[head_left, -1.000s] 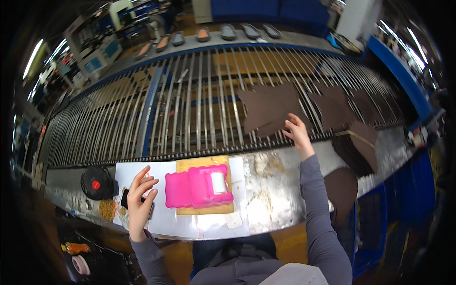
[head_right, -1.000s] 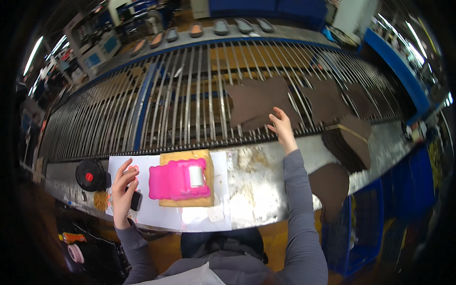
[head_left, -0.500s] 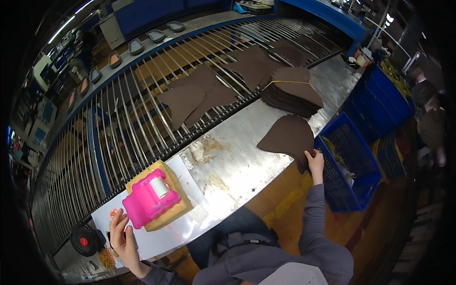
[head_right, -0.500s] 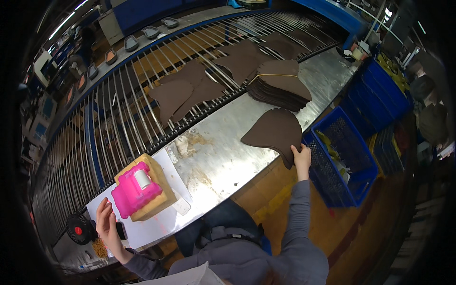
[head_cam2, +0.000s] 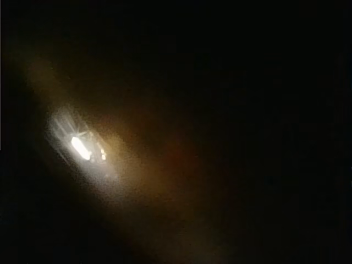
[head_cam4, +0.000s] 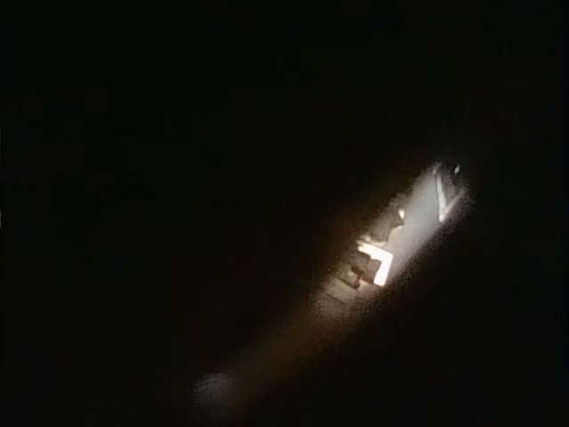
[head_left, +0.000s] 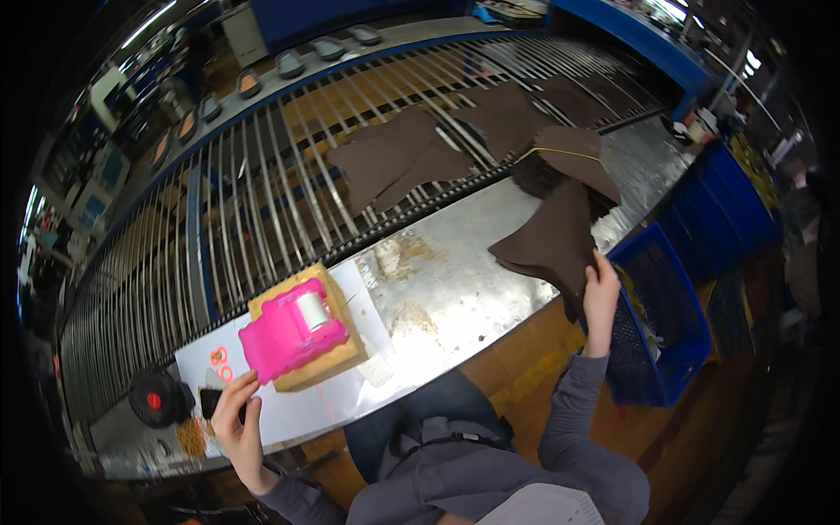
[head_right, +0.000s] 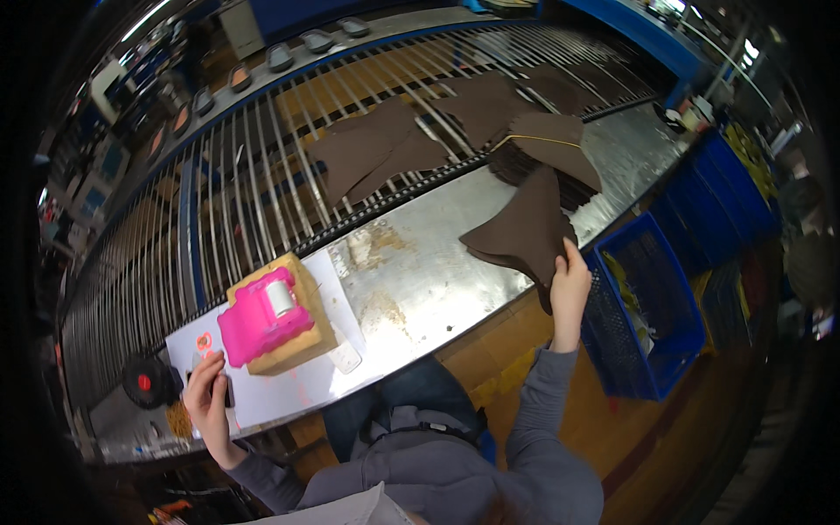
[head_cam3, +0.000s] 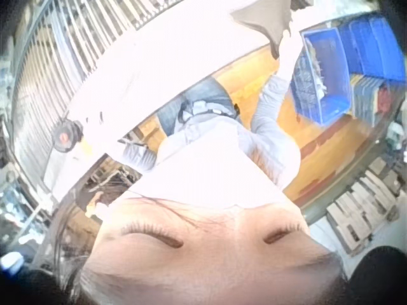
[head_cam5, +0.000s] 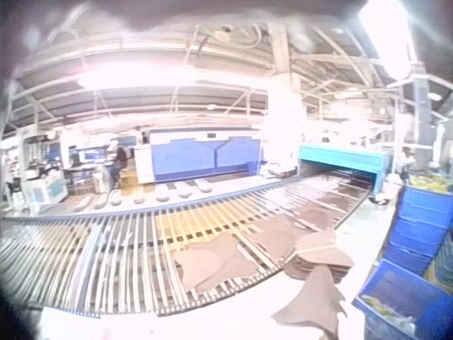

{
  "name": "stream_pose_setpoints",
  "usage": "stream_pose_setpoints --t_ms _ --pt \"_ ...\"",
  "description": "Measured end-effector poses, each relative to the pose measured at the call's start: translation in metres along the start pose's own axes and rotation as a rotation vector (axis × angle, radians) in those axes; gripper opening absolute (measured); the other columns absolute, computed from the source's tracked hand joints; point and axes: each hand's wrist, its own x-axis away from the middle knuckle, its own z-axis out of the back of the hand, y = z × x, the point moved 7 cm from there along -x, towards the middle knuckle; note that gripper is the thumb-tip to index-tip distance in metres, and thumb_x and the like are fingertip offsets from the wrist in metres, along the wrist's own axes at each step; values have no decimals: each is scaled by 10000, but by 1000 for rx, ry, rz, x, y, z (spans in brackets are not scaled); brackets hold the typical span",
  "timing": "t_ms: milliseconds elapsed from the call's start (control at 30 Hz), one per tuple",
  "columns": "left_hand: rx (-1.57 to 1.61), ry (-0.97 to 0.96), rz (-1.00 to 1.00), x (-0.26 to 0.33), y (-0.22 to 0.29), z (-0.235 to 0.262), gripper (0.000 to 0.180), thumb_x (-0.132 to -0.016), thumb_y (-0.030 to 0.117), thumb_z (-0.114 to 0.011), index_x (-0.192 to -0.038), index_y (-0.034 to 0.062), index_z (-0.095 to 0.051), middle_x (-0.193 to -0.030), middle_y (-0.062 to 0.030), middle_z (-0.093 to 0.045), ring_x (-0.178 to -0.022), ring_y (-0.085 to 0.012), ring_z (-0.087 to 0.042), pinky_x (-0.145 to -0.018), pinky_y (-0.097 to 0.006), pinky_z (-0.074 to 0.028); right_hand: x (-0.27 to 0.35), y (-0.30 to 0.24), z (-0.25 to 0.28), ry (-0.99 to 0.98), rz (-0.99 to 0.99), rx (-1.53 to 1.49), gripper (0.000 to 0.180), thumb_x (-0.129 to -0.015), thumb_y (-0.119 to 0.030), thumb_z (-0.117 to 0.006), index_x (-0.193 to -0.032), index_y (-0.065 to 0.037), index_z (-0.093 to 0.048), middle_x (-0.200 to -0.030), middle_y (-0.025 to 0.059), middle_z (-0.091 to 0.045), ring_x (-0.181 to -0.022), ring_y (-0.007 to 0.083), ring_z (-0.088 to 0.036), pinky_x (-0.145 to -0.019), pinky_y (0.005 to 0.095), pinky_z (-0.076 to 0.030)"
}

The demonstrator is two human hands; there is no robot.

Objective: The person repeatedly picks up brown cut-out material pieces from a metal conveyor rack and stacks them on a nearby table. The person handles the pieces one at a time, aligning them into a growing pile throughout the clip.

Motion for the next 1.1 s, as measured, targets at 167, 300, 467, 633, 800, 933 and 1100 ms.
stream_pose_setpoints --t_ms 167,300,467,633,800,933,1100 --pt "33 38 -169 -18 35 5 213 -764 -68 -691 -966 -7 -727 -1251 -198 -637 -1194 -326 -604 -997 -384 -469 25 -156 -4 -235 314 -531 358 -951 -5 -616 -1300 67 -583 -1174 111 -675 -1032 141 -629 -912 246 -472" --pt "123 52 -320 -59 51 3 232 -747 107 -758 -971 157 -796 -1622 -170 -195 -1514 -377 -144 -1151 -614 -204 74 -254 -37 -537 549 -853 330 -927 43 -611 -1255 82 -608 -1115 99 -682 -1020 129 -619 -900 238 -473" --pt "300 -280 -41 -87 15 27 241 -802 99 -766 -1038 51 -764 -1228 -139 -649 -1164 -241 -579 -996 -374 -449 131 -321 -101 -912 791 -968 389 -899 68 -642 -1283 87 -580 -1182 144 -675 -1065 164 -631 -938 274 -481" --pt "-123 -121 -208 -73 13 52 314 -817 -5 -712 -1126 50 -722 -1027 -97 -740 -934 -197 -692 -812 -302 -519 165 -348 -159 -957 1175 -687 285 -868 55 -646 -1144 -6 -678 -1014 101 -686 -956 220 -674 -824 295 -521" --pt "-383 -186 -248 -61 7 67 389 -815 0 -706 -1196 79 -691 -1082 -107 -724 -922 -261 -687 -804 -326 -523 183 -344 -204 -1034 1174 -647 308 -798 55 -695 -1090 -40 -718 -827 82 -620 -731 189 -581 -657 300 -464" --pt "-429 -277 -248 -57 -7 81 390 -812 -4 -707 -1193 79 -693 -1093 -107 -721 -897 -269 -693 -786 -326 -529 196 -345 -217 -1080 1165 -690 304 -798 62 -691 -1086 -33 -716 -829 85 -625 -727 195 -582 -657 304 -471" --pt "-345 -306 -250 -56 -13 80 405 -823 7 -691 -1214 109 -687 -1015 -105 -721 -833 -247 -688 -734 -328 -530 205 -341 -224 -1102 1186 -678 298 -800 66 -687 -1082 -28 -712 -833 92 -631 -728 206 -588 -658 305 -476"
